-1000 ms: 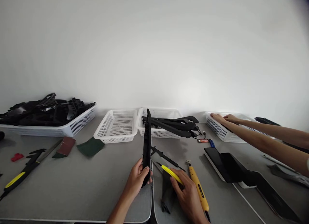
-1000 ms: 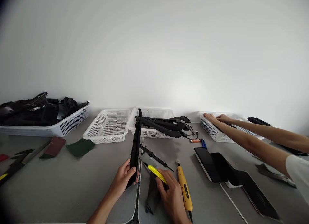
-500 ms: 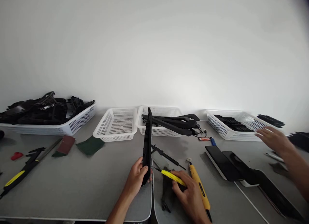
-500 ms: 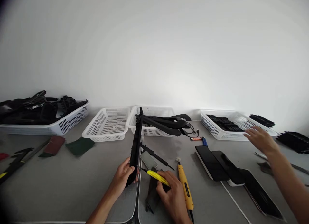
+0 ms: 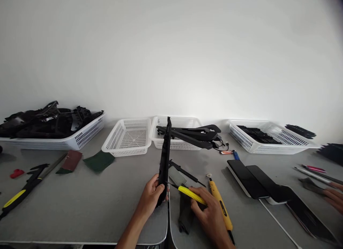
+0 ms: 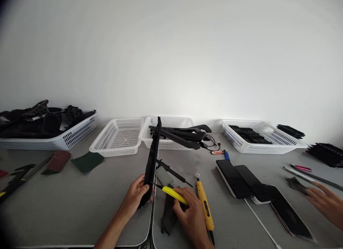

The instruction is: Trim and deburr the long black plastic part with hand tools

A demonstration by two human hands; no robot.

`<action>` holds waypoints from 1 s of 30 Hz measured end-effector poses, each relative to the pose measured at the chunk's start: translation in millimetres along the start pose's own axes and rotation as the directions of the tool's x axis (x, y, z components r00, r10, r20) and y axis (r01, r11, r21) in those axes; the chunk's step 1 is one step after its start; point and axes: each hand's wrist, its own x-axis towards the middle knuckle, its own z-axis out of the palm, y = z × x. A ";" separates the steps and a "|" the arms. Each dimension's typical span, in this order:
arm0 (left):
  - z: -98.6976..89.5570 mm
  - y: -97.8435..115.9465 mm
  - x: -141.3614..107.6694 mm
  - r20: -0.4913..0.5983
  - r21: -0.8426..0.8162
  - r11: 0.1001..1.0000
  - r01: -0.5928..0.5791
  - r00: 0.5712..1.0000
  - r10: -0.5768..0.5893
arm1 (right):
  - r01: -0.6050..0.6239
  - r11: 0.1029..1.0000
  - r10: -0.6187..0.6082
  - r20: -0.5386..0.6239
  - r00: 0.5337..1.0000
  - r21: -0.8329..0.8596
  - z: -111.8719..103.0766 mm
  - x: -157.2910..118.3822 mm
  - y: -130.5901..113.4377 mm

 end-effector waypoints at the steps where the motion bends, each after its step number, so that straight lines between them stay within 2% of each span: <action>1: 0.3 1.1 -0.5 0.002 0.001 1.000 -0.001 1.000 0.001 | -0.004 1.000 0.004 -0.007 1.000 0.003 -0.3 -0.1 -0.7; 14: 2.4 10.6 -5.3 0.063 0.083 0.996 -0.010 0.998 0.005 | -0.028 0.999 0.029 -0.041 0.999 0.035 -4.1 2.3 -5.3; 26: 2.0 8.7 -7.0 0.062 0.029 0.999 0.015 0.998 -0.017 | -0.053 0.998 0.054 -0.072 0.996 0.017 -6.4 2.1 -2.2; 30: 2.4 6.5 -5.9 0.050 -0.006 1.000 0.022 0.999 -0.021 | -0.055 0.998 0.056 -0.042 0.998 0.015 -6.8 0.8 0.6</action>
